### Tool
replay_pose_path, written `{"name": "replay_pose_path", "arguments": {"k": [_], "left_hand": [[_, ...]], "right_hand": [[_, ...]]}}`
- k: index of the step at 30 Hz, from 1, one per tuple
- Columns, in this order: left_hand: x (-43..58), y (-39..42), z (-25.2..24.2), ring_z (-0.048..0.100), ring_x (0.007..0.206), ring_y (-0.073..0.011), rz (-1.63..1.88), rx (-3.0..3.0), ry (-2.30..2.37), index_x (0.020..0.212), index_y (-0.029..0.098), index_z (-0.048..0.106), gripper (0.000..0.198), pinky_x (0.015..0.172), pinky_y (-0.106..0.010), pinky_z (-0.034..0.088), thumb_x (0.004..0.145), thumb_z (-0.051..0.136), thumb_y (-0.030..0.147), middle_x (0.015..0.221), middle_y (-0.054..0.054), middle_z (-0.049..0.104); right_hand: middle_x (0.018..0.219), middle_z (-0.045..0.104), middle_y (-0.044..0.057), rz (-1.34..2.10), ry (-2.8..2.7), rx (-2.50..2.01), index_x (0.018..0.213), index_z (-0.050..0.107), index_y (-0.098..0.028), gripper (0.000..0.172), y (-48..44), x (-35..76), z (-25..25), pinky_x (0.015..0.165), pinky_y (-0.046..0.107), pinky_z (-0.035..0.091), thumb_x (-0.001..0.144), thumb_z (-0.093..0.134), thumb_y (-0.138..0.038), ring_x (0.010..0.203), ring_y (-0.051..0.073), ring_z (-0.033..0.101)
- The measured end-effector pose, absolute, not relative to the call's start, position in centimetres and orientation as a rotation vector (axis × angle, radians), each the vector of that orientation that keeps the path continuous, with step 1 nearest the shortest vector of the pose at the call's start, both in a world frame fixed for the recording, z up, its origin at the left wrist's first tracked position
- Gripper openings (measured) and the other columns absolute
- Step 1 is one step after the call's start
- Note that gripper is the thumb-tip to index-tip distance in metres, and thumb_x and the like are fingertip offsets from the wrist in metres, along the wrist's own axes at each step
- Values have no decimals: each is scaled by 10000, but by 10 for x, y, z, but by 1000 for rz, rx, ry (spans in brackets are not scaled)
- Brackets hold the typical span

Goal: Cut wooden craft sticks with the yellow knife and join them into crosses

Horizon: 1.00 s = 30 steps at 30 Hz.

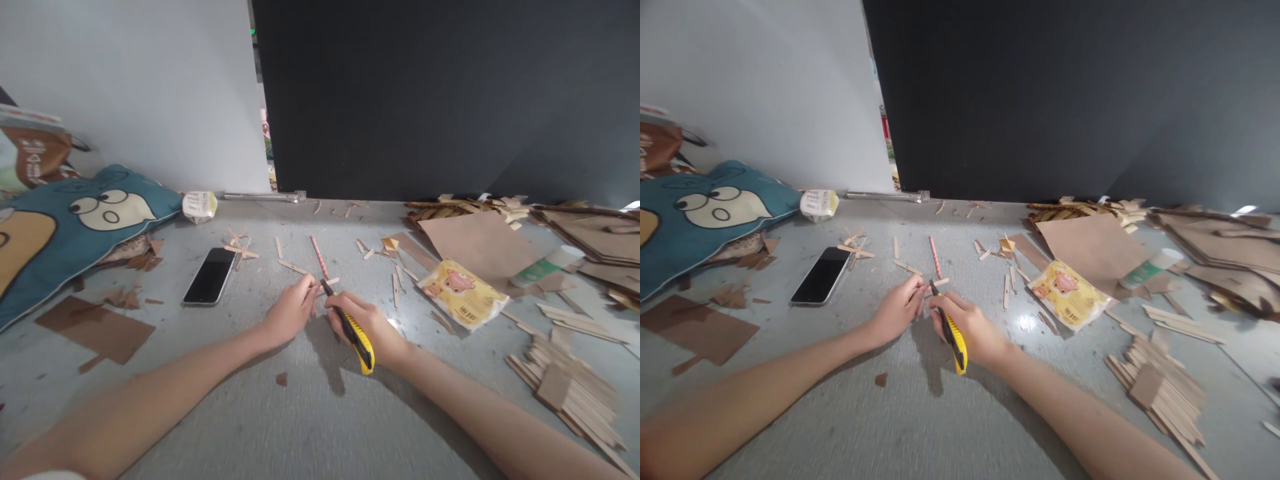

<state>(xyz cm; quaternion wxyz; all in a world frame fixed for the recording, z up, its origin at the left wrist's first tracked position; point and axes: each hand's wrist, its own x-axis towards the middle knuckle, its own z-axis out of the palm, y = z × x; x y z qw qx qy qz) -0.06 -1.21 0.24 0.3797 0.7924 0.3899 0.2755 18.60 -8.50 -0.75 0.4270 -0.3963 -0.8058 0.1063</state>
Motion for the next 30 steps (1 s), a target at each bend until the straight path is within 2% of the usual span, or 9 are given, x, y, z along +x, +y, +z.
{"name": "replay_pose_path", "arguments": {"k": [4,9,17,23,30], "left_hand": [[-1,-14,4,518,590,-155,693,2063,1000,806,238,427,305,621,-271,348,1057,373,403,638,38,549],[-1,-17,6,519,629,-162,678,2087,1023,837,237,445,280,625,-274,348,1056,360,390,703,23,572],[1,-9,4,485,520,-131,811,1867,1010,876,235,459,336,566,-252,379,1050,367,507,591,65,509],[0,-3,4,413,437,-105,795,1611,944,1008,221,514,454,447,-228,323,985,430,667,587,84,487],[-2,-2,6,438,450,-109,771,1606,913,1215,205,565,544,460,-225,345,964,492,682,568,83,497]], "right_hand": [[905,635,30,253,-2043,-985,1113,593,-212,133,-84,185,-5,697,239,558,1024,512,-153,728,134,663],[907,638,22,226,-2035,-993,1118,587,-219,144,-83,185,-5,668,227,552,1020,521,-136,695,124,657],[856,611,18,44,-2125,-947,1114,581,-225,179,-89,183,-7,616,246,542,1007,490,-113,664,138,621],[875,606,12,113,-1998,-992,1137,573,-217,202,-90,185,-5,636,227,546,991,498,-100,658,117,621],[879,591,9,166,-1980,-993,1132,574,-217,185,-90,185,-5,650,219,540,994,509,-112,656,109,609]]}}
